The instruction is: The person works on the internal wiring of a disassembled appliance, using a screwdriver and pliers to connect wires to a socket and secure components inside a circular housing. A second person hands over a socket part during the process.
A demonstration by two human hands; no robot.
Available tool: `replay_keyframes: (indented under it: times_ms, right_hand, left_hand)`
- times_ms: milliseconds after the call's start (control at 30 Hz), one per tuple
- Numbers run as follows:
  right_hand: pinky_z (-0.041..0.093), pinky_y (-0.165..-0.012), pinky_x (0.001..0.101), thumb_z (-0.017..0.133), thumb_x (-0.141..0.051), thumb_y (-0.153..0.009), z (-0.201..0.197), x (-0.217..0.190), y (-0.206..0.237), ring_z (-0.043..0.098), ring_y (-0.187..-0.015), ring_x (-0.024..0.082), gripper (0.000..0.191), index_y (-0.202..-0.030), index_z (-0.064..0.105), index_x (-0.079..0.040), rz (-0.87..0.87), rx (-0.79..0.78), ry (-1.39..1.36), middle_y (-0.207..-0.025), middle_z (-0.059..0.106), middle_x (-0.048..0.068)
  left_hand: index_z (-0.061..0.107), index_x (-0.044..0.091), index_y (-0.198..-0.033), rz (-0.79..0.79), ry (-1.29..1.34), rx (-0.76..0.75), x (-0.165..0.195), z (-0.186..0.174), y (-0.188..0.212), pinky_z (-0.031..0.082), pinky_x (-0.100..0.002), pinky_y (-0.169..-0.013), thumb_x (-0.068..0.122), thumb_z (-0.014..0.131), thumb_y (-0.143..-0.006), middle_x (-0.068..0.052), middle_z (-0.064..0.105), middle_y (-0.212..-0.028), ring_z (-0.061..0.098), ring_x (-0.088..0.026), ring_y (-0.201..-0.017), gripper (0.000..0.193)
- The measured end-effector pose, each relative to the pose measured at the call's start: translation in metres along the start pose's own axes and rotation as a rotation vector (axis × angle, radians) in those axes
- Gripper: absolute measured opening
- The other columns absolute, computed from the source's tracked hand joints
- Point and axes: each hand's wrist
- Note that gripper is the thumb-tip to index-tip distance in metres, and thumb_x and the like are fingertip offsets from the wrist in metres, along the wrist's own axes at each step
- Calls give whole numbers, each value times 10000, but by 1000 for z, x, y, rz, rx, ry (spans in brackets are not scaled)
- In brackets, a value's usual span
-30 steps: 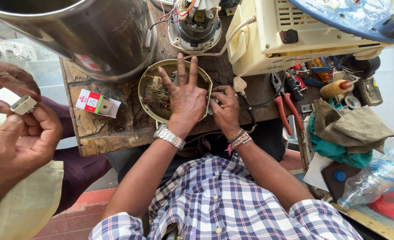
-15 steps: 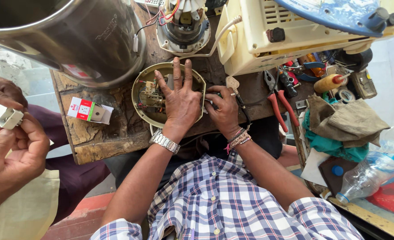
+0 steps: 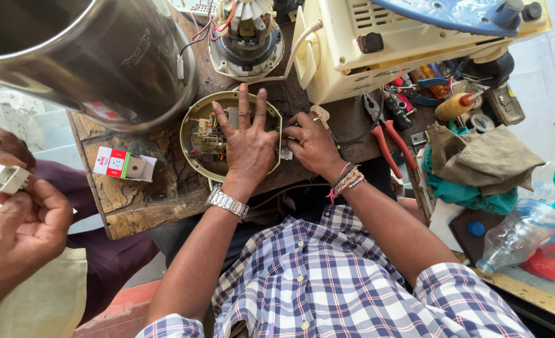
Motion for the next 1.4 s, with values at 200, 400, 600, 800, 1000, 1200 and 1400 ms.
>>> replay_keyframes:
  times_ms: [200,400,600,800,1000,1200,1400]
  right_hand:
    - [516,-913,443,855,-332,-779,-6,-7,21,615,-1106,321,554,-1230,657,-78,178,-10,-35,-1191,619,124]
    - [533,-889,451,879,-279,-662,-1,-28,22,598,-1125,359,727,-1324,614,-136,214,-66,137,-1252,556,130]
    - [555,-879,441,843,-236,-725,5,-21,23,627,-1059,338,467,-1165,705,-160,205,3,146,-1204,591,98]
    - [556,-830,444,821,-229,-756,14,-23,36,635,-992,322,366,-1095,725,-130,240,66,111,-1133,603,100]
    - [564,-789,417,837,-188,-747,18,-37,46,628,-1029,306,312,-1009,691,-101,172,265,156,-1112,598,89]
    - [559,-797,408,857,-107,-745,22,-31,48,622,-1037,306,376,-1085,696,-103,18,418,174,-1164,599,104]
    - [571,-876,411,824,-36,-788,36,-20,48,662,-1102,335,357,-1110,673,-72,9,422,53,-1270,622,128]
  left_hand:
    - [750,227,-656,-13,36,-13,4,0,-1,-28,-817,-1147,253,719,-850,-125,317,-1713,93,-470,-1575,198]
    - [750,224,-666,12,-2,12,4,1,1,-33,-805,-1159,233,703,-868,-135,312,-1719,88,-469,-1582,207]
    - [749,232,-646,13,4,-2,3,4,1,-24,-782,-1168,225,709,-857,-130,320,-1719,94,-462,-1577,215]
    - [766,235,-700,15,58,35,3,9,1,-26,-785,-1178,208,716,-869,-160,313,-1713,90,-464,-1592,178]
    - [759,219,-672,1,16,2,5,7,0,-25,-781,-1165,211,712,-856,-157,325,-1706,110,-472,-1577,190]
    - [753,237,-670,4,-27,11,5,7,0,-21,-778,-1173,230,719,-867,-142,325,-1712,119,-463,-1585,200]
    - [752,243,-677,13,-1,30,4,6,-1,-16,-782,-1177,251,726,-878,-147,321,-1713,121,-457,-1586,202]
Point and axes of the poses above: each hand's wrist, its own y-axis away from the middle knuckle, its own z-axis out of the palm, x = y × z
